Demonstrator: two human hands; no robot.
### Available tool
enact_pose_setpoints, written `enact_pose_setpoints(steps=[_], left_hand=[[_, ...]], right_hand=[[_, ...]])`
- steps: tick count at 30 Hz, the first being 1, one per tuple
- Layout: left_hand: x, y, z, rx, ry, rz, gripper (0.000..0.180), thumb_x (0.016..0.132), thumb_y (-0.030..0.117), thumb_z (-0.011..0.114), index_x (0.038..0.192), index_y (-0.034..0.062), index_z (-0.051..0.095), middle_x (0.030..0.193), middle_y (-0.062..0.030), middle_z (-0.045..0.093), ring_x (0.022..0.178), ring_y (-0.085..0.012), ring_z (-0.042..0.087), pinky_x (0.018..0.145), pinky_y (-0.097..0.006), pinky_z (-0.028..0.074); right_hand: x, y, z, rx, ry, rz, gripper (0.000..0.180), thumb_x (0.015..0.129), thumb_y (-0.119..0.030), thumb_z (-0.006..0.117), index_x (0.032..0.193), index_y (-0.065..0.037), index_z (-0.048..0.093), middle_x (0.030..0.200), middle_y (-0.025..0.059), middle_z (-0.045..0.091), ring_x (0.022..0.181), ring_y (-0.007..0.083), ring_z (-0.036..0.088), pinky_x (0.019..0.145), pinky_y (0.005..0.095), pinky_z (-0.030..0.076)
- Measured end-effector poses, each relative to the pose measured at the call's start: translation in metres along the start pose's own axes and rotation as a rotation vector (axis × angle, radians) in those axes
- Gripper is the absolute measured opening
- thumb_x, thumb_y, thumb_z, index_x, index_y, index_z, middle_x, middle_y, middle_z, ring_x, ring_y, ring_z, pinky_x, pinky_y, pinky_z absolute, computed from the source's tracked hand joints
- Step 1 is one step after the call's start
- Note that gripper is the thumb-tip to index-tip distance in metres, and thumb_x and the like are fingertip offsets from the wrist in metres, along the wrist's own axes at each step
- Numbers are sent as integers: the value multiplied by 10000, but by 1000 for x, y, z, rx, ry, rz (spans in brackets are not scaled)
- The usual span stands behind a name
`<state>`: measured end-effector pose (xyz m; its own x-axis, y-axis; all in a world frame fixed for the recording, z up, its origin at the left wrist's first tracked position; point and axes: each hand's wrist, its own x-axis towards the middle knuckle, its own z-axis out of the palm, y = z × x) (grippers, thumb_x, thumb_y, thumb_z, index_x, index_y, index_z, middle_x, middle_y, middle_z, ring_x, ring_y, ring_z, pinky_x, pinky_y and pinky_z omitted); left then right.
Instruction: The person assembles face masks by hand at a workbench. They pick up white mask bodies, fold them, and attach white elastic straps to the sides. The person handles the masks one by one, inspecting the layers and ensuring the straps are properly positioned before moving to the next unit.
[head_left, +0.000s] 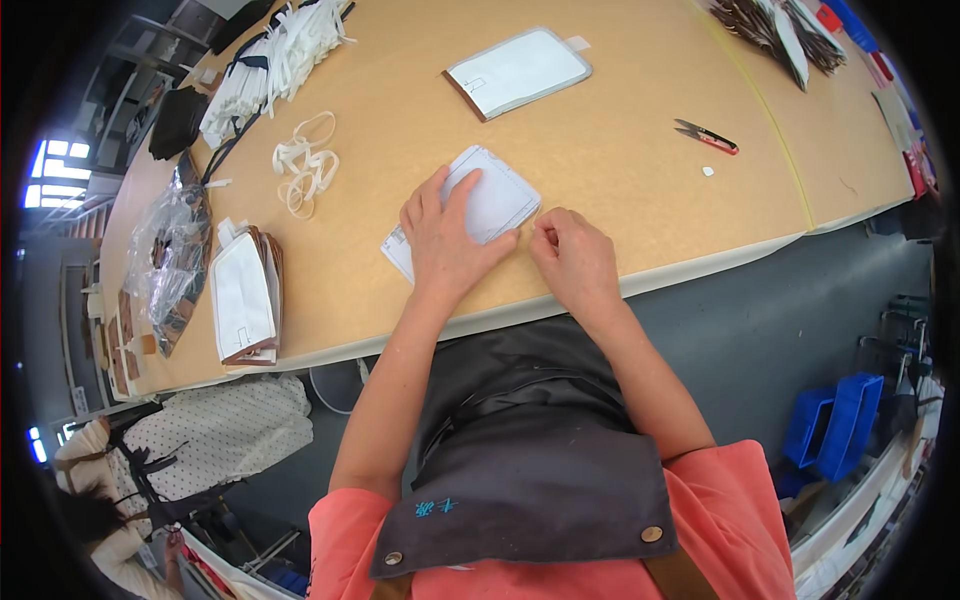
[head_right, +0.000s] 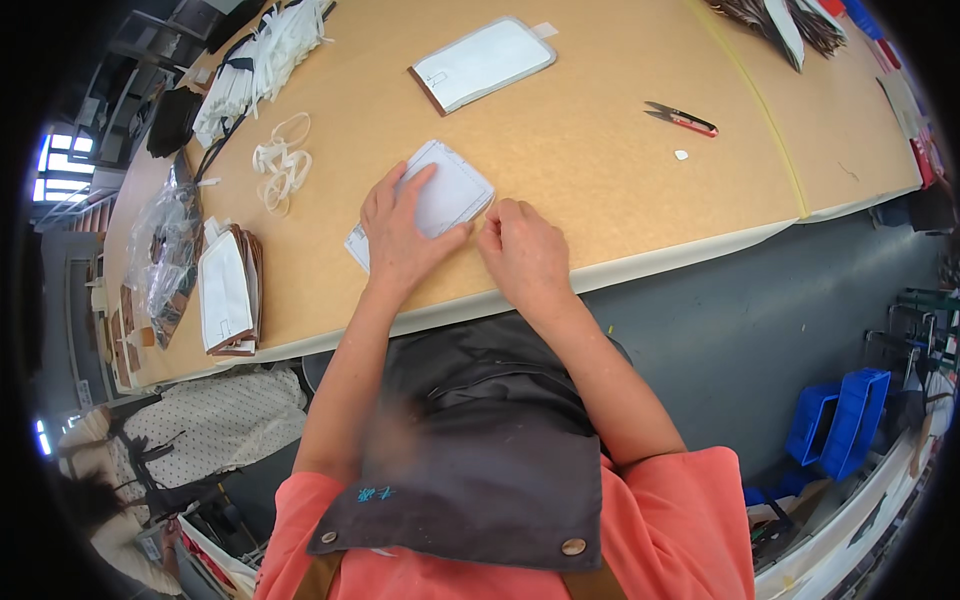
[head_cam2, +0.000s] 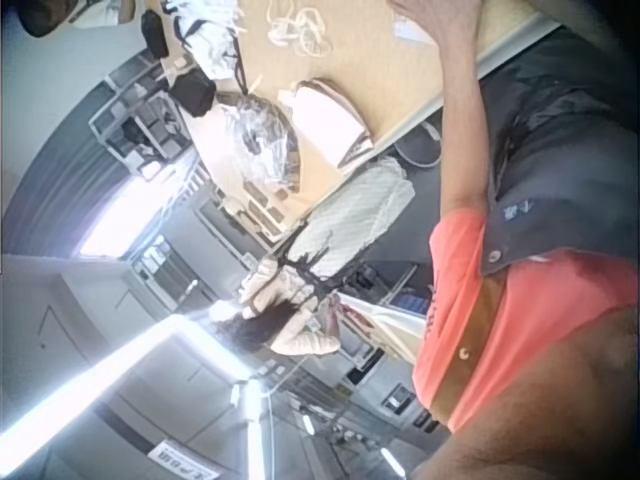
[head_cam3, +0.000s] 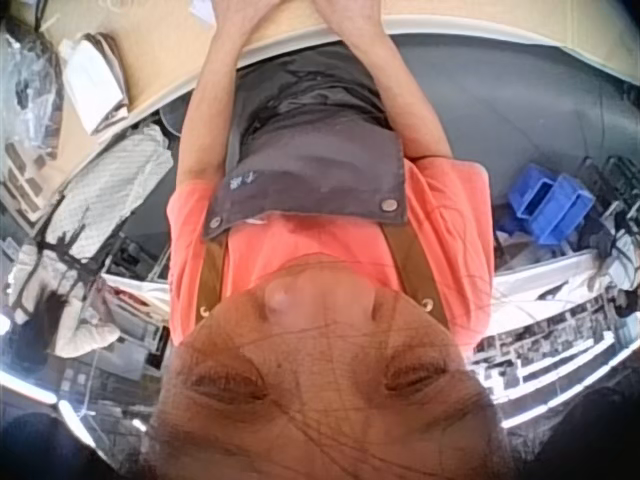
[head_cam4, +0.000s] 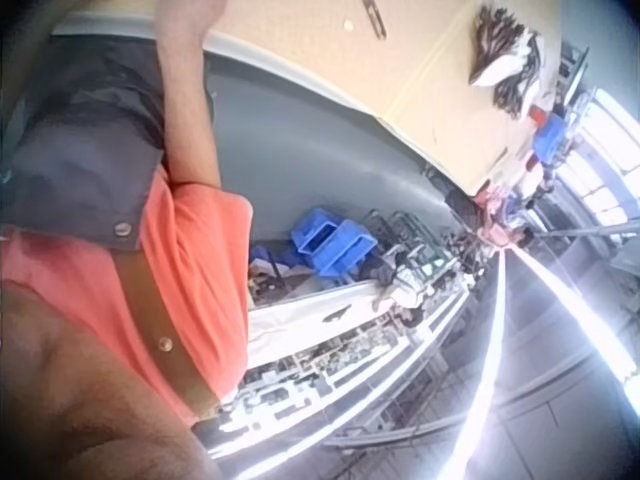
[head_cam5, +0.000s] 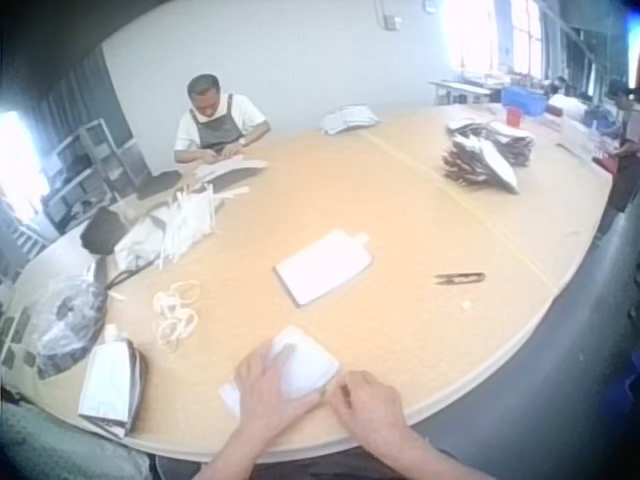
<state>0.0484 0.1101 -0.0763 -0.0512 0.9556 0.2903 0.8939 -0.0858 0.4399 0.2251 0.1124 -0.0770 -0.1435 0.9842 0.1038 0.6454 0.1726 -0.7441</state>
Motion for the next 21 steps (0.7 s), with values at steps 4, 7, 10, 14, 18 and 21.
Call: enact_pose_setpoints(steps=[4,7,10,14,18,21], left_hand=[[1,6,-6,67,-50,-14,736,675,443,814,1358,242,627,1476,-202,417,1366,-395,364,1137,-501,265],[0,5,-4,78,-44,-20,689,686,455,807,1333,273,657,1486,-203,409,1379,-389,354,1142,-497,246],[1,8,-1,77,-38,-39,674,689,472,808,1317,267,674,1501,-203,398,1395,-381,344,1149,-491,217],[4,6,7,94,-49,-82,711,700,546,787,1331,240,665,1518,-200,385,1416,-366,328,1158,-504,162],[11,20,7,69,-59,-173,827,680,614,753,1355,153,632,1523,-198,368,1429,-372,275,1120,-641,99],[15,23,10,116,-76,-207,917,663,632,756,1403,120,576,1525,-193,352,1435,-376,263,1107,-674,80]], right_hand=[[-1,3,-3,13,-20,-19,99,884,-121,666,924,-36,634,859,126,682,713,279,677,646,385,541],[-5,3,7,-125,48,-78,97,881,-123,669,932,-55,622,856,114,665,693,290,667,617,395,538],[-8,-3,10,-196,90,-115,102,875,-125,676,936,-72,614,842,104,642,672,302,657,582,406,532],[-13,-3,15,-193,143,-232,134,890,-167,660,896,-50,595,833,125,599,624,309,655,525,403,541],[-17,-6,18,-194,118,-173,116,882,-144,670,927,-53,614,845,119,610,651,319,646,557,419,531],[-19,-7,17,-148,88,-175,99,887,-127,665,925,-47,619,839,121,610,676,329,638,587,427,524]])
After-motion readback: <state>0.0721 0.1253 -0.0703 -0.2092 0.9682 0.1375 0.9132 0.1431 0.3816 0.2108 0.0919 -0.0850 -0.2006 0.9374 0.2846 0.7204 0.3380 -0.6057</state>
